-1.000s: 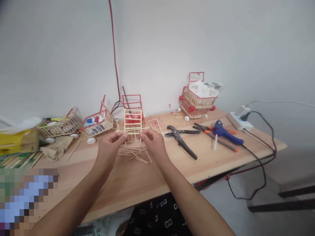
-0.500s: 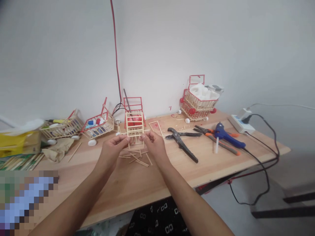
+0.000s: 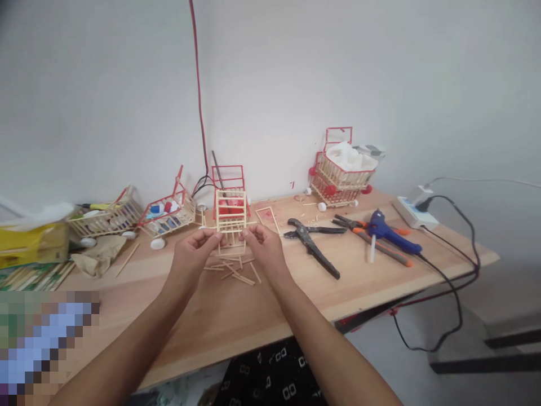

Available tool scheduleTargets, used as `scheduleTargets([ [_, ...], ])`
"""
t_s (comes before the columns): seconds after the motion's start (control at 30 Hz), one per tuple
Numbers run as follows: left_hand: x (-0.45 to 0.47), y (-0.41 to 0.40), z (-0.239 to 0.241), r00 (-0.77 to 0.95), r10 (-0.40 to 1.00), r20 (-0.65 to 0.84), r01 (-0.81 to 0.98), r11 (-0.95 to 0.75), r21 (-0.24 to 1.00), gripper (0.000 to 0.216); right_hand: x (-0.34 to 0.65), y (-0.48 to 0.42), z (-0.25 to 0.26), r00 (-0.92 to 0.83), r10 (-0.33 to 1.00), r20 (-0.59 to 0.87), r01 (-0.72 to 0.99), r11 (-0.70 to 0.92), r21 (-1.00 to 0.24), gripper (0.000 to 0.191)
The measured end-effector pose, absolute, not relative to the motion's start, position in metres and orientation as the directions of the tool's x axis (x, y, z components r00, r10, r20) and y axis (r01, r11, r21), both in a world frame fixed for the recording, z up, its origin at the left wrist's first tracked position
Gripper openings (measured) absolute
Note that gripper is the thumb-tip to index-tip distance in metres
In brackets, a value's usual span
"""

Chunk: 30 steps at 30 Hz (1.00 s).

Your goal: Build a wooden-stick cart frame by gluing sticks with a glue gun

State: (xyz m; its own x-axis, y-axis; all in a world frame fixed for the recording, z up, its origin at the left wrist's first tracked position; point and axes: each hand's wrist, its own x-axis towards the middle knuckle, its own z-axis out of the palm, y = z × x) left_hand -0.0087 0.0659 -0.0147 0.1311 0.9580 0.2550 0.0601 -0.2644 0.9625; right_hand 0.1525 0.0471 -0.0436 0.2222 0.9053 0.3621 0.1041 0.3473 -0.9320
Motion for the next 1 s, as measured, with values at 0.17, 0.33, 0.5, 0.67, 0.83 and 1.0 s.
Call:
scheduleTargets([
  [0.17,-0.0095,0.0652,-0.0135,0.15,0.95,0.273,0.093,-0.289,0.953,0.02,0.1531,0.0459,-0.0438,0.224,0.891,0.394,0.174,0.361,-0.916,0.022],
  [0.33,-0.009,0.0626,-0.0113,0.128,0.952,0.279,0.15,-0.297,0.943,0.021,0.1526,0.0438,-0.0436,0.278,0.883,0.379,0.242,0.317,-0.917,0.023],
  [0.5,-0.0082,0.0623,-0.0099,0.127,0.954,0.273,0.14,-0.29,0.947,0.02,0.1519,0.0433,-0.0423,0.262,0.893,0.366,0.211,0.317,-0.925,0.022],
  [0.67,-0.0093,0.0647,-0.0119,0.121,0.954,0.273,0.119,-0.287,0.951,0.02,0.151,0.0428,-0.0406,0.232,0.902,0.364,0.15,0.336,-0.93,0.023],
  [0.83,-0.0094,0.0655,-0.0136,0.091,0.963,0.254,0.103,-0.262,0.96,0.021,0.151,0.0428,-0.0408,0.219,0.904,0.366,0.153,0.339,-0.928,0.022],
  [1.0,-0.0089,0.0675,-0.017,0.105,0.971,0.215,0.052,-0.222,0.974,0.021,0.1506,0.0419,-0.0391,0.237,0.898,0.371,0.177,0.335,-0.925,0.023],
])
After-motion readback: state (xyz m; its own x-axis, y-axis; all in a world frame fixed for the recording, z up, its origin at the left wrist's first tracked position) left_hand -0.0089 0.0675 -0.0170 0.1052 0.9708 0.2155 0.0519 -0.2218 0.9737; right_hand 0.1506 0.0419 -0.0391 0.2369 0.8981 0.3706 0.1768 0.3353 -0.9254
